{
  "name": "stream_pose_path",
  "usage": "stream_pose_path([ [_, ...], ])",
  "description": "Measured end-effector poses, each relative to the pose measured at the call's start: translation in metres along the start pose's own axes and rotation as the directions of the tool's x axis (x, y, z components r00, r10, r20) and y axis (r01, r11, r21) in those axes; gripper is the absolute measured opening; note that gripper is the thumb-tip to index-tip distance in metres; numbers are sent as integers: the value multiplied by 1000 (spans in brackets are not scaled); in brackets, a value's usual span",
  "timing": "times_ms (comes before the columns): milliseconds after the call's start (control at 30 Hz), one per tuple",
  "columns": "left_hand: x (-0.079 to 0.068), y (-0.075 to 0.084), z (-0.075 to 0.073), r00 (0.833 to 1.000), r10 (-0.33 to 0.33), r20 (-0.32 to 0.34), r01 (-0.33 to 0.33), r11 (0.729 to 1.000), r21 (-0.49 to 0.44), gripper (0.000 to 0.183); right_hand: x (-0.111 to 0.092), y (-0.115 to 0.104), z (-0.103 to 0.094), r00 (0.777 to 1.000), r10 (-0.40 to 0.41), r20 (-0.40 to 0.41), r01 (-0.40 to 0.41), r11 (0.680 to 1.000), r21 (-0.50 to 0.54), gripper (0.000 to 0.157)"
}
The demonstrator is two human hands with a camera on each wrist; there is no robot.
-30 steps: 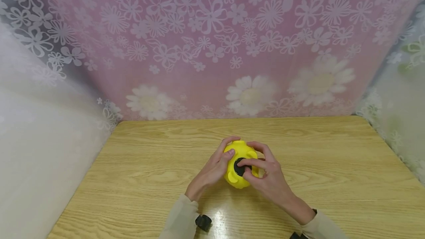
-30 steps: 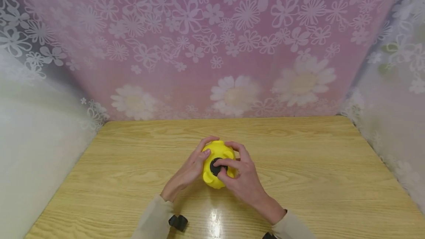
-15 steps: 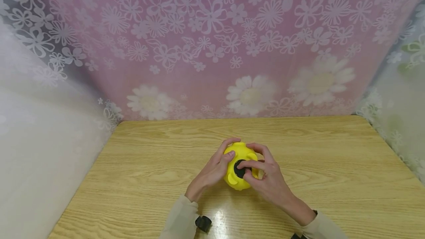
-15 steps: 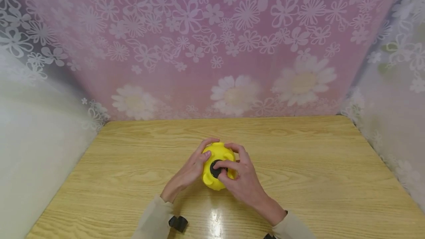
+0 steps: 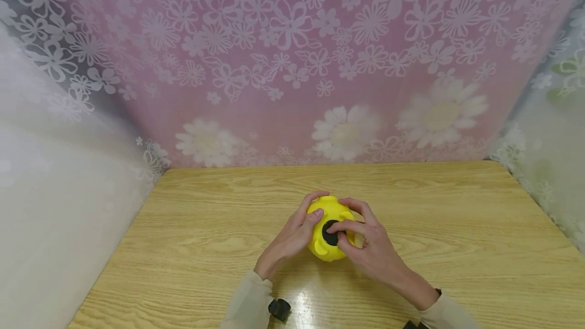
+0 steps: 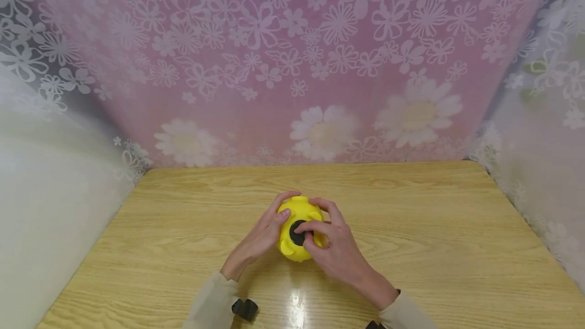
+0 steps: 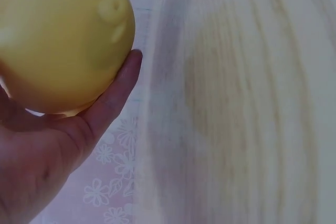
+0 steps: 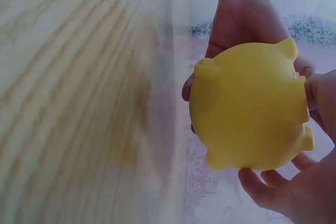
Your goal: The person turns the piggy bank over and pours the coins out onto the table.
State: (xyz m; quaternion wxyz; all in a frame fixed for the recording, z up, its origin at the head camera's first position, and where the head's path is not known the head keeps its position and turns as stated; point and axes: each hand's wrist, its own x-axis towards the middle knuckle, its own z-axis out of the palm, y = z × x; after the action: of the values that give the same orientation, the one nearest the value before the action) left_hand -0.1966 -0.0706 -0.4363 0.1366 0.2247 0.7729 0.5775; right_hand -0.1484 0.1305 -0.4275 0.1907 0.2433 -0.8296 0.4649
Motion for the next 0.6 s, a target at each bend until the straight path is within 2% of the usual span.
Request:
stream_pose_path([
  [133,1,1,1,998,18,-63,-16,1000,18,43,3,1,-3,999,-6,-33,5,1000,-13,30],
  [267,2,3,3,989,51,-138,-46,998,37,46,4,1,-3,998,26,-63,-28,999,-35,26],
  [467,4,4,7,967,86,-239,-74,995,59,51,5,1,-1,995,80,-52,-84,994,-75,33],
  [600,6,4,10,958,99,-268,-79,993,83,53,5,0,0,992,108,-61,-114,987,-110,32],
])
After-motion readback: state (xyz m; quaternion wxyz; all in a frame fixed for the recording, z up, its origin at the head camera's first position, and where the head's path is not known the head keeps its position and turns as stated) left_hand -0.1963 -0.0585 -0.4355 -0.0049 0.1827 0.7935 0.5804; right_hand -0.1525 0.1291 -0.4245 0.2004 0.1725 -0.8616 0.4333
